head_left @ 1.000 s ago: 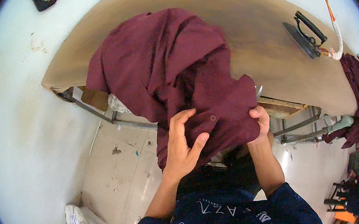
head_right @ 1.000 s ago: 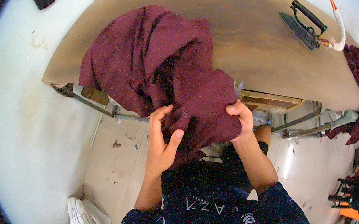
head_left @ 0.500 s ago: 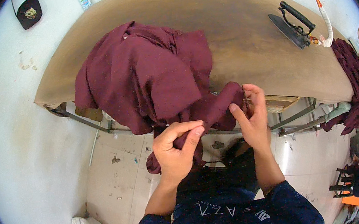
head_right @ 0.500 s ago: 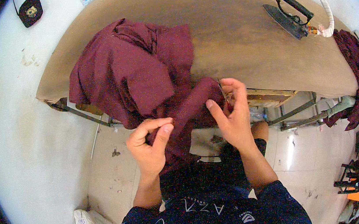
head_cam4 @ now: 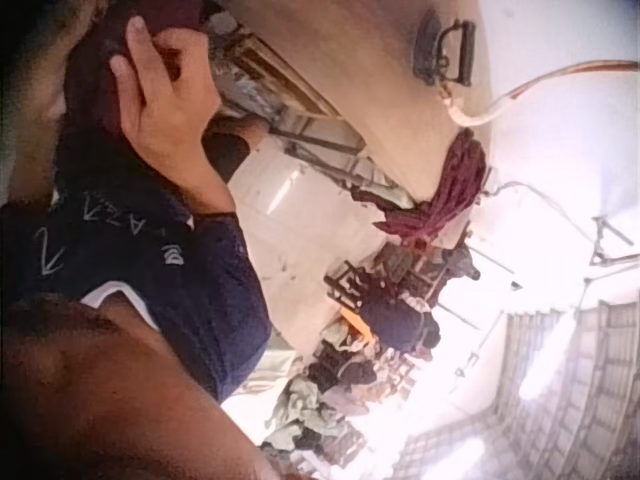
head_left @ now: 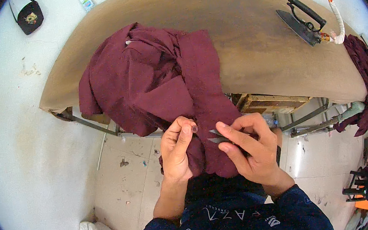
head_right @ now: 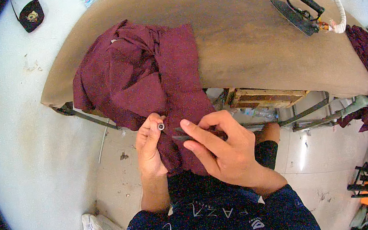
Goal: The person uses small scissors to trim loose threads and edges from a maroon garment on an ironing board. The garment is repeatedly repositioned and inspected while the person snips small sections along seams and hems.
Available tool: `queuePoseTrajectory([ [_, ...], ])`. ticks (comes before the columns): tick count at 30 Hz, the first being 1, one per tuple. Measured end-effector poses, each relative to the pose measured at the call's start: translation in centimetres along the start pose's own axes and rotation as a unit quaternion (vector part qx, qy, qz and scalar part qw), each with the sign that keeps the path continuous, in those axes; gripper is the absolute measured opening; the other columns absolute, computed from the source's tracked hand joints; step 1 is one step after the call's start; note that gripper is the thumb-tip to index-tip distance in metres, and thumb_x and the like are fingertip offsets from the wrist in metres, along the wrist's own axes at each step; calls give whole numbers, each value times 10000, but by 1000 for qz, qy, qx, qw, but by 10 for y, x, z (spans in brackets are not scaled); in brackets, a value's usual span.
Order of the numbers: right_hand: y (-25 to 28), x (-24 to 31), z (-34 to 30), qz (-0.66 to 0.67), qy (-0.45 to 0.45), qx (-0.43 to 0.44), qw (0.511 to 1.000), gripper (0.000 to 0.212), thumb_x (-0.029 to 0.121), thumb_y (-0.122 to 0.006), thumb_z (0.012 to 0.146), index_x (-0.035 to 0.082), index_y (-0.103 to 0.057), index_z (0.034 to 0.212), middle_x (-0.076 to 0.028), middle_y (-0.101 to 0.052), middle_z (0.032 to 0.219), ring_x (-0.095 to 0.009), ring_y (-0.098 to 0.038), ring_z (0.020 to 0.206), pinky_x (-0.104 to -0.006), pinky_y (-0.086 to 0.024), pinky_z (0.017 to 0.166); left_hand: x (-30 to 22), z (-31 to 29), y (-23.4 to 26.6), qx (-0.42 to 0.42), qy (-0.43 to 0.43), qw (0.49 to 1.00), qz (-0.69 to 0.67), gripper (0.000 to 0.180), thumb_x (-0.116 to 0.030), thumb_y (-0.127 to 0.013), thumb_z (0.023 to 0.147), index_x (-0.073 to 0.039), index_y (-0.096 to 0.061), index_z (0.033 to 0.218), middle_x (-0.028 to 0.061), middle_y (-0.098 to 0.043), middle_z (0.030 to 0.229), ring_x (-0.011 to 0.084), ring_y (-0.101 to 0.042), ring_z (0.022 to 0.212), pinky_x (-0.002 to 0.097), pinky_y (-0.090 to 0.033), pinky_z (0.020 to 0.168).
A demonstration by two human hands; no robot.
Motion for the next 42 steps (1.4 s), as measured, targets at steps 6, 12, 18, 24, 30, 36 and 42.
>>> queuePoseTrajectory([
  [6,-8,-4,14,-31,86,-17,996,359,135,-826,737,105,-763,1089,-46,-592,893,-153,-535,672,-268,-417,558,0,-3,1,10,51,996,-72,154,-205,-631,992,-53,-614,1001,-17,-615,980,47,-532,889,208,-408,812],
  [12,-1,-13,29,-66,107,35,991,355,192,-828,703,171,-783,1054,-23,-613,894,-159,-561,734,-280,-420,595,-1,-5,-2,19,64,996,-68,151,-204,-632,991,-57,-609,965,-13,-602,956,53,-523,892,207,-396,819],
  [18,29,-6,49,-38,130,59,989,309,248,-823,678,209,-799,983,16,-624,869,-154,-549,714,-295,-395,626,-2,-5,-2,55,48,996,-48,169,-212,-629,992,-59,-602,925,-7,-590,938,60,-511,898,207,-379,835],
  [24,13,-7,71,-75,272,117,952,244,240,-796,689,260,-787,932,82,-630,846,-117,-546,702,-307,-330,651,-1,-6,-9,53,79,993,-74,160,-212,-620,997,-59,-610,950,-24,-586,939,53,-502,907,212,-378,836],
  [30,12,-10,69,-65,272,127,952,235,248,-775,713,267,-776,947,89,-609,849,-103,-528,703,-303,-320,655,-1,-8,0,60,88,993,-56,176,-234,-609,1005,-60,-617,980,-28,-597,958,50,-510,916,225,-391,845],
  [36,5,-8,67,-74,288,119,947,238,247,-770,714,260,-780,951,88,-594,845,-105,-497,684,-301,-307,645,-1,-10,-3,51,102,992,-62,187,-250,-615,997,-67,-590,972,-19,-587,937,62,-528,902,233,-416,822],
  [42,5,-11,64,-72,284,121,948,225,234,-761,723,253,-782,946,87,-596,840,-105,-499,671,-299,-306,638,4,-8,0,61,113,990,-61,184,-236,-613,1003,-59,-623,954,-52,-567,912,26,-476,853,194,-364,781],
])
Point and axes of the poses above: each hand's wrist, its own z-axis towards the middle knuckle, its own y-axis out of the back of the hand, x = y × z, the point moved 3 cm from there along z, towards the middle knuckle
